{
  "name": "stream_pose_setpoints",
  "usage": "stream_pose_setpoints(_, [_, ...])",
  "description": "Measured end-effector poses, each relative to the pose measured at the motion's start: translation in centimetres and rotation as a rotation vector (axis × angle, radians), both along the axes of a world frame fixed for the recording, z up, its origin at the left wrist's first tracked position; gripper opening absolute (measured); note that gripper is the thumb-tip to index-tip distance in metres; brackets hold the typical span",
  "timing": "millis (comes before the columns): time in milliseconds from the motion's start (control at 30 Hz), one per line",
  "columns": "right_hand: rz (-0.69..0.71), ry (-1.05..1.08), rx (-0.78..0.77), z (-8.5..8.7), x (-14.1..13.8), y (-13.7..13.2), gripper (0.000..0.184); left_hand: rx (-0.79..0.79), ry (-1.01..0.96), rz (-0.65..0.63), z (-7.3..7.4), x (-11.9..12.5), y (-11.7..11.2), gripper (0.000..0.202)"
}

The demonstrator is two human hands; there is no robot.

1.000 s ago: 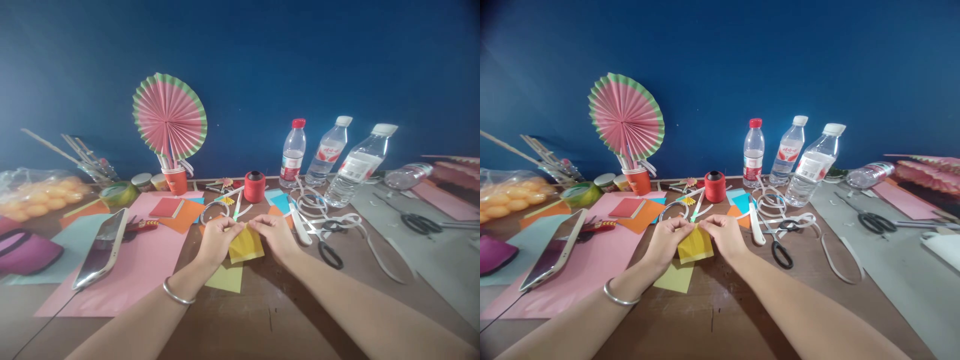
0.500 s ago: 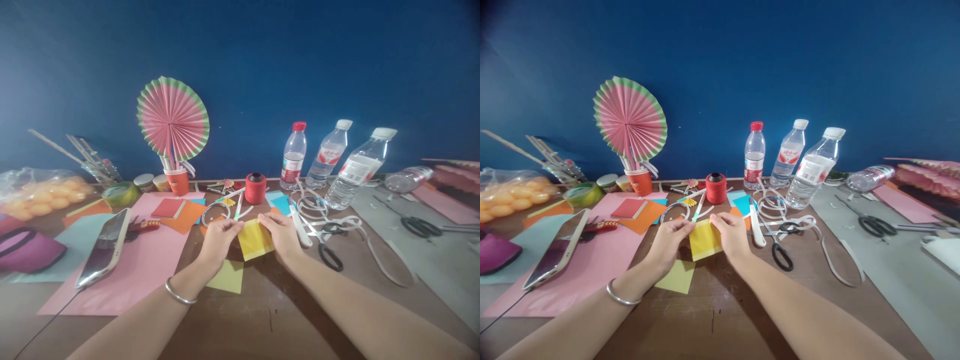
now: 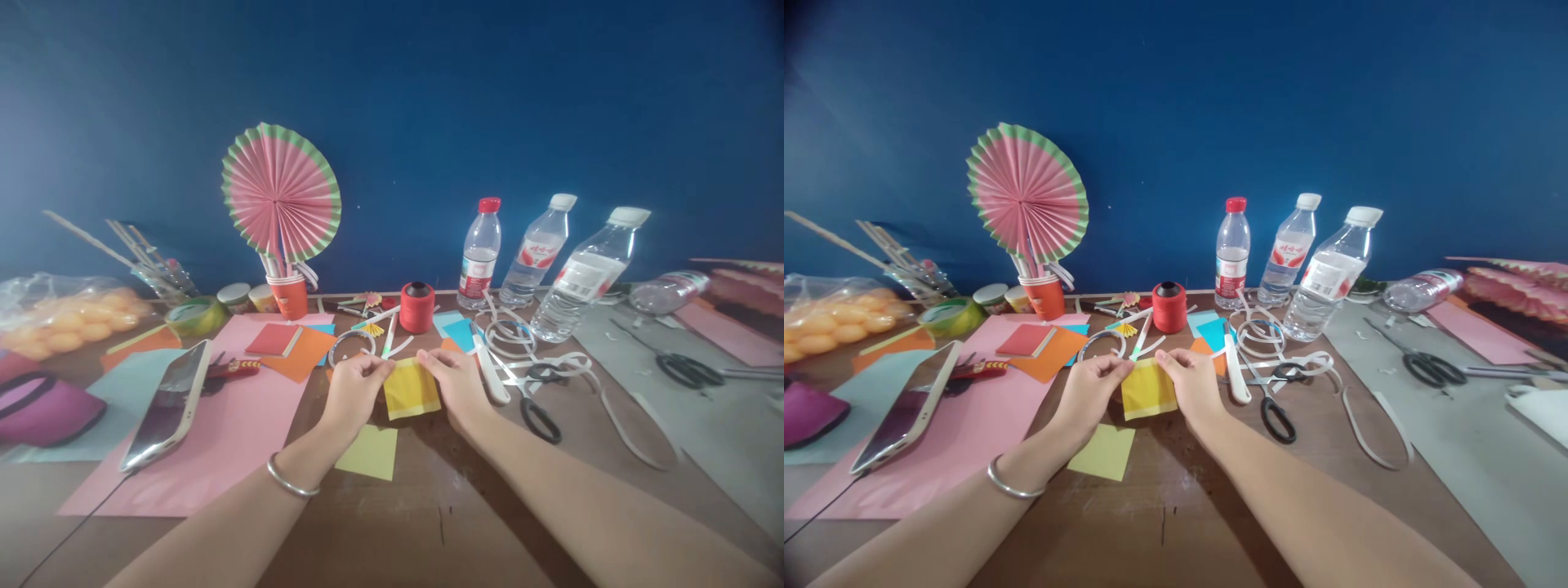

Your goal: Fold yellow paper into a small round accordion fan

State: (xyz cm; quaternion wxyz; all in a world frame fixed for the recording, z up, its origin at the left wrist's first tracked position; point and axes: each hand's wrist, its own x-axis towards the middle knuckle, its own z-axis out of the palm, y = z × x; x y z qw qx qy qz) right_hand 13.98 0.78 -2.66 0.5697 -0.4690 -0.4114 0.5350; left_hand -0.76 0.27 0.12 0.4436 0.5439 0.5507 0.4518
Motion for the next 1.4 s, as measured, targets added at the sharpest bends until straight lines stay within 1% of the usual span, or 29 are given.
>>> stream_pose_setpoints(100, [0.011, 0.059, 0.026, 0.3, -0.1, 0.0, 0.034, 0.002, 0.009, 0.073, -0.2, -0.3, 0.3, 0.023])
stream_pose_setpoints(167, [0.030, 0.070, 0.056, 0.6, -0.2, 0.0, 0.033, 0.020, -0.081, 0.138, -0.5, -0.5, 0.6, 0.024])
stream_pose_setpoints(233, [0.020, 0.001, 0.086, 0.9, -0.2, -0.2, 0.034, 0.023, -0.195, 0.157, -0.8, -0.6, 0.9, 0.027])
stream_pose_setpoints(300, [-0.027, -0.119, 0.135, 1.1, -0.1, -0.4, 0.032, 0.012, -0.249, 0.121, -1.0, -0.5, 0.9, 0.030])
stream_pose_setpoints(367, [-0.085, -0.221, 0.191, 1.3, 0.0, -0.5, 0.027, 0.004, -0.216, 0.051, -1.0, -0.5, 0.9, 0.033])
stream_pose_setpoints(433, [-0.095, -0.263, 0.214, 1.4, 0.2, -0.4, 0.021, 0.015, -0.165, -0.007, -0.8, -0.5, 0.8, 0.033])
stream_pose_setpoints(533, [-0.051, -0.248, 0.208, 1.4, 0.3, -0.3, 0.016, 0.052, -0.138, -0.036, 0.0, -0.8, 1.1, 0.029])
stream_pose_setpoints(600, [-0.015, -0.235, 0.218, 1.5, 0.2, -0.2, 0.014, 0.066, -0.147, -0.083, 0.4, -1.0, 1.4, 0.027])
stream_pose_setpoints(667, [0.008, -0.242, 0.237, 1.5, 0.2, -0.2, 0.011, 0.103, -0.114, -0.124, 0.6, -1.2, 1.7, 0.022])
stream_pose_setpoints(767, [0.019, -0.249, 0.253, 1.5, 0.1, -0.1, 0.006, 0.185, 0.002, -0.104, 0.5, -1.3, 1.9, 0.012])
stream_pose_setpoints(833, [0.014, -0.249, 0.252, 1.5, 0.2, -0.1, 0.003, 0.212, 0.042, -0.088, 0.3, -1.3, 1.8, 0.009])
stream_pose_setpoints(933, [-0.006, -0.240, 0.249, 1.4, 0.3, 0.0, 0.006, 0.218, 0.031, -0.088, 0.2, -1.3, 1.7, 0.007])
stream_pose_setpoints(1067, [-0.030, -0.244, 0.200, 1.0, 0.5, 0.2, 0.010, 0.170, 0.025, -0.086, 0.0, -1.3, 1.6, 0.011])
stream_pose_setpoints(1200, [-0.015, -0.236, 0.202, 0.7, 0.6, 0.4, 0.012, 0.165, 0.083, -0.069, -0.3, -1.3, 1.7, 0.014])
stream_pose_setpoints(1300, [0.002, -0.241, 0.205, 0.5, 0.5, 0.5, 0.010, 0.168, 0.093, -0.064, -0.5, -1.4, 1.8, 0.013])
stream_pose_setpoints(1400, [0.050, -0.225, 0.182, 0.4, 0.5, 0.7, 0.013, 0.195, 0.078, -0.068, -0.7, -1.5, 2.0, 0.008])
